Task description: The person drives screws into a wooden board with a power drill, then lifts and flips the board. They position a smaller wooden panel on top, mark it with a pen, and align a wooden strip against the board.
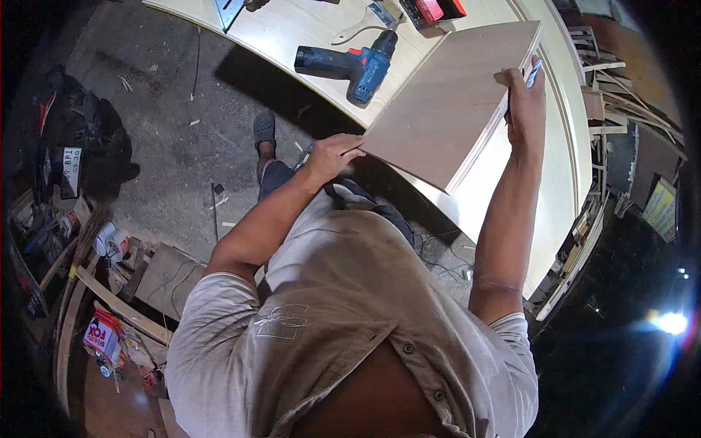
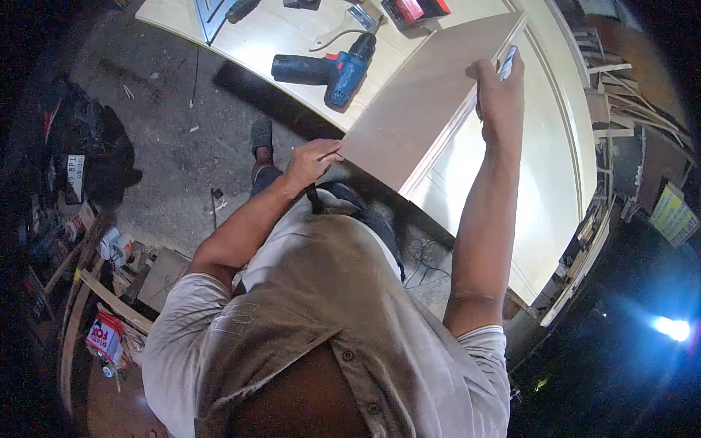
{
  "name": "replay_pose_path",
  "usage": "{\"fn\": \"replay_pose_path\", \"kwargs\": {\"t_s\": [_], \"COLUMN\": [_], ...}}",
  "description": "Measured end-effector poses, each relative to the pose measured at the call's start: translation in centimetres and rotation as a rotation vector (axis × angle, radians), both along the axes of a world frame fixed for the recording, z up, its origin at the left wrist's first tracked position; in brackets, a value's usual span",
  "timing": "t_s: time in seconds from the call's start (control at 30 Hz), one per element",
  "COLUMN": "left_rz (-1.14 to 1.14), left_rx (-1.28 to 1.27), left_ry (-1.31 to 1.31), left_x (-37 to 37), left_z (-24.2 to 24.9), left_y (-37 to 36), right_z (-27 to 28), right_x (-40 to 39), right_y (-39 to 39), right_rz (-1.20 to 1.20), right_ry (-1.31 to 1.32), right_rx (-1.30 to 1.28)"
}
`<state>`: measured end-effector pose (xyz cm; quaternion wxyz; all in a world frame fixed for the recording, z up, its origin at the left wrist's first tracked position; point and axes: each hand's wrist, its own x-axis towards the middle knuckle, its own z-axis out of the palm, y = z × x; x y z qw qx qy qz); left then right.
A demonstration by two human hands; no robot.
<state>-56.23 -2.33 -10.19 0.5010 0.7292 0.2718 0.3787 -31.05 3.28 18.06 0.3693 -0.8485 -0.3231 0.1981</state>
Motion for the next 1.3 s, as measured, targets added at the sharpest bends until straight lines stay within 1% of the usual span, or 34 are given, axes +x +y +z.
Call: {"fn": "replay_pose_path", "kwargs": {"t_s": [0.07, 0.13, 0.27, 0.43, 0.57, 0.67, 0.73, 0.87, 0.93, 1.03, 1.07, 1.13, 1.17, 1.23, 1.27, 1.3], "left_rz": [0.004, 0.027, 0.025, 0.042, 0.062, 0.052, 0.043, 0.019, 0.012, -0.006, -0.007, -0.017, -0.017, -0.006, -0.008, 0.005], "left_rx": [-0.03, -0.032, -0.016, 0.03, 0.05, 0.038, 0.017, -0.011, -0.063, -0.123, -0.124, -0.012, -0.014, -0.121, -0.121, -0.054], "left_ry": [0.014, 0.019, 0.028, 0.042, 0.034, 0.006, 0.01, 0.002, 0.01, -0.021, -0.019, 0.007, 0.009, -0.039, -0.039, 0.001], "left_x": [0.0, 0.1, 0.1, 0.2, 0.3, 0.3, 0.2, 0.1, 0.2, 0.1, 0.1, 0.2, 0.2, 0.5, 0.5, 0.6], "left_z": [-0.3, -0.4, -0.2, -0.6, -0.8, -0.8, -0.7, -0.8, -0.9, -0.8, -0.8, -0.9, -0.8, -0.2, -0.3, -0.4], "left_y": [0.0, -0.2, -0.1, -0.2, -0.2, -0.3, -0.2, 0.0, 0.0, 0.1, 0.2, 0.7, 0.7, 1.0, 1.0, 1.1], "right_z": [-0.5, -1.7, -1.0, -0.6, -1.3, -0.9, -0.8, -1.0, -1.3, -0.4, -0.7, -1.3, -1.4, -0.6, -0.6, -0.5], "right_x": [0.4, 0.9, 0.4, 0.2, 0.5, 0.4, 0.4, 0.5, 0.2, -0.7, -0.3, 0.2, 0.4, 0.0, 0.0, 0.1], "right_y": [0.0, 0.1, 0.1, 0.0, -0.1, 0.0, 0.0, 0.2, 0.4, 0.3, 0.3, 0.5, 0.3, 0.4, 0.5, 0.5], "right_rz": [0.014, 0.05, 0.092, 0.019, 0.048, 0.041, 0.017, 0.014, 0.0, -0.019, -0.019, 0.002, 0.001, -0.026, -0.027, -0.011], "right_ry": [0.032, 0.034, -0.015, 0.019, -0.039, -0.056, 0.006, 0.016, -0.077, -0.041, -0.039, -0.029, -0.027, -0.028, -0.028, -0.02], "right_rx": [-0.015, 0.164, 0.12, 0.057, 0.131, 0.107, 0.054, 0.056, 0.119, 0.073, 0.072, 0.163, 0.161, 0.104, 0.104, 0.097]}}
